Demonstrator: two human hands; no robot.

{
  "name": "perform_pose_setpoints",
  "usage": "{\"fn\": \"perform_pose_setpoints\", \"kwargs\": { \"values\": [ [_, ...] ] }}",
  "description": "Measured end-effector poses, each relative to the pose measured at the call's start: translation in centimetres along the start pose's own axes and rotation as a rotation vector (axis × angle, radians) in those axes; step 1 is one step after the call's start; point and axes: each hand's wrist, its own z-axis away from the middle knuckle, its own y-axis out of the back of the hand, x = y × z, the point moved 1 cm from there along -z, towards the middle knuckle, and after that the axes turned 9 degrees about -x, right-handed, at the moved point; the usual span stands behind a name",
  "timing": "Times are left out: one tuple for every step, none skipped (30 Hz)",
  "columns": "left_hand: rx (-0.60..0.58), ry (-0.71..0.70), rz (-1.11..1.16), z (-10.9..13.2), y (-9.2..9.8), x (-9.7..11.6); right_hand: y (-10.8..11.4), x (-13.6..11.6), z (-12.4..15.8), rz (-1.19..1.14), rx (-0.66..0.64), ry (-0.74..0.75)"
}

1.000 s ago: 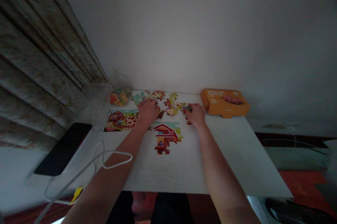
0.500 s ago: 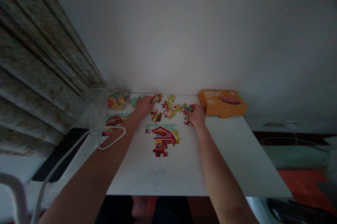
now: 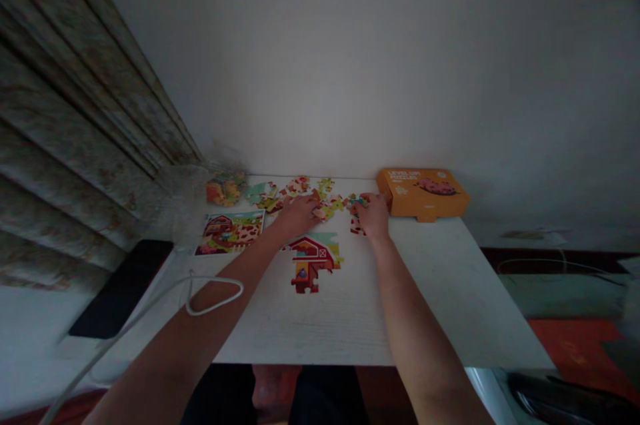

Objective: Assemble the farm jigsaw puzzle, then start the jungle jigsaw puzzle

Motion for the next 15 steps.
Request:
{"fn": "perform_pose_setpoints", "kwargs": {
  "values": [
    [-0.001,0.008,0.003,-0.1,-0.1,0.5,0.0,-0.1,0.1,0.034,-0.01,0.006],
    [0.006,0.022,0.002,-0.2,-0.1,1.0,0.0,-0.3,0.3,0.069,-0.02,0.016],
    [0.02,0.039,0.003,-0.3,-0.1,1.3,0.0,-0.6,0.5,0.099,-0.033,0.034],
    [0.034,0.052,0.008,-0.4,-0.1,1.6,-0.1,-1.0,0.7,0.121,-0.052,0.067],
    [0.047,0.06,0.021,-0.4,-0.1,1.9,-0.1,-1.5,0.9,0.136,-0.083,0.117],
    [0.057,0.064,0.041,-0.5,-0.1,2.1,-0.2,-2.1,1.2,0.147,-0.127,0.179],
    [0.067,0.069,0.066,-0.5,-0.1,2.3,-0.3,-2.7,1.5,0.159,-0.178,0.241],
    [0.078,0.073,0.093,-0.6,-0.2,2.4,-0.5,-3.2,1.7,0.175,-0.231,0.293],
    [0.089,0.079,0.119,-0.6,-0.2,2.5,-0.7,-3.6,1.9,0.195,-0.278,0.325],
    [0.101,0.086,0.139,-0.7,-0.3,2.5,-0.8,-3.9,2.1,0.214,-0.316,0.338],
    [0.111,0.092,0.155,-0.8,-0.3,2.5,-0.9,-4.1,2.2,0.232,-0.341,0.332],
    [0.117,0.095,0.168,-0.9,-0.3,2.5,-0.9,-4.1,2.2,0.245,-0.357,0.317],
    [0.119,0.097,0.179,-0.9,-0.3,2.6,-0.9,-4.1,2.2,0.255,-0.366,0.301],
    [0.118,0.099,0.188,-1.0,-0.3,2.6,-0.9,-4.1,2.2,0.262,-0.369,0.287],
    [0.119,0.104,0.196,-1.0,-0.3,2.6,-0.9,-4.0,2.1,0.267,-0.366,0.275]
  ]
}}
